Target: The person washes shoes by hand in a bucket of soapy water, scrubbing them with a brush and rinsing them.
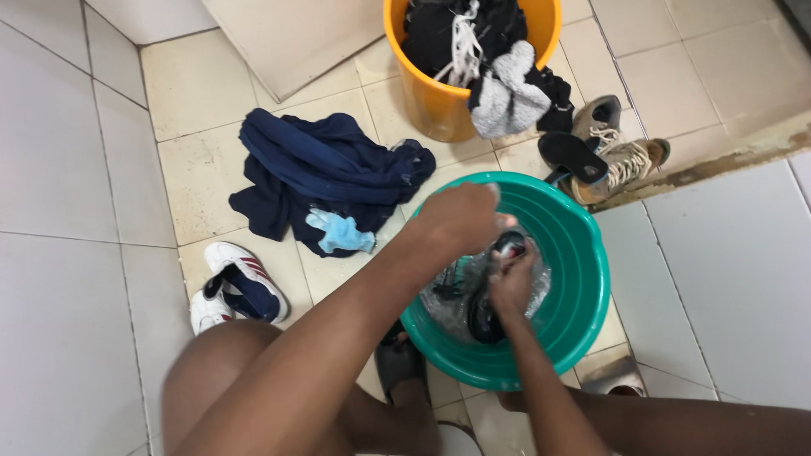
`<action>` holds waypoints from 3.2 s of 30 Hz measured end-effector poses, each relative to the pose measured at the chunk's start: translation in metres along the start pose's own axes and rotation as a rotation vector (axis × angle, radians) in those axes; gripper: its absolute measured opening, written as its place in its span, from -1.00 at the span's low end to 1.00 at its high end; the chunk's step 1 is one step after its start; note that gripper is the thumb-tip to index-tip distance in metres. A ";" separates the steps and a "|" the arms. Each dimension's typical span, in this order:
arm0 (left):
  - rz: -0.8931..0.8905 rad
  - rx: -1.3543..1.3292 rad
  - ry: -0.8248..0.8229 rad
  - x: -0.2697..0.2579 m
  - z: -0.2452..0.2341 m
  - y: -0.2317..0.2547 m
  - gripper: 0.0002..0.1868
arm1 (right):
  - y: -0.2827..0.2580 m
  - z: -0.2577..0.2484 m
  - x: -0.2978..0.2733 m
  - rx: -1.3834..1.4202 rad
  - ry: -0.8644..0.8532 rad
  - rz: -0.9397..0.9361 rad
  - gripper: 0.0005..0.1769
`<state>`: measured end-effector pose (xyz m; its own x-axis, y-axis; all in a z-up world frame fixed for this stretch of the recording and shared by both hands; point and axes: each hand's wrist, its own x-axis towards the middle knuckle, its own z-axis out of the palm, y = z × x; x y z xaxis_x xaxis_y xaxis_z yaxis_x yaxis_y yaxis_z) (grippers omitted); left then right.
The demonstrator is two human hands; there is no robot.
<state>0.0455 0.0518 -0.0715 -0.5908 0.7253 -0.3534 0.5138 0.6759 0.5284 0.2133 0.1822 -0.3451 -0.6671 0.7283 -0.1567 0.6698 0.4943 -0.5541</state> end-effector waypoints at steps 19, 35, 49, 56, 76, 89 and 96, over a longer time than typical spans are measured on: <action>-0.256 0.106 0.393 0.067 0.257 -0.072 -0.30 | 0.018 -0.013 0.000 -0.109 -0.758 0.571 -0.29; -0.368 0.481 -0.001 -0.033 0.086 0.023 -0.24 | -0.025 -0.019 0.048 0.256 -0.008 0.721 0.23; 0.237 -0.383 0.797 -0.044 0.088 0.013 -0.41 | -0.042 -0.133 -0.040 0.805 -0.307 0.831 0.27; 0.037 -0.759 0.727 -0.038 0.090 0.016 -0.27 | 0.008 -0.101 -0.042 0.863 -0.211 0.744 -0.17; -0.016 -0.496 0.627 -0.055 0.062 0.007 -0.31 | -0.028 -0.064 -0.062 0.894 -0.759 -0.242 -0.57; -0.539 -0.674 0.188 -0.067 0.158 -0.003 -0.38 | 0.028 -0.041 0.072 0.695 -0.512 0.936 0.08; -0.526 -0.794 0.096 -0.061 0.191 0.020 -0.45 | 0.033 -0.051 0.057 1.201 -0.318 0.977 -0.27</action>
<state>0.2102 0.0458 -0.1867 -0.6921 0.3161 -0.6488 -0.3830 0.6011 0.7014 0.2142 0.2640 -0.3303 -0.2920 0.3262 -0.8991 0.3288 -0.8485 -0.4147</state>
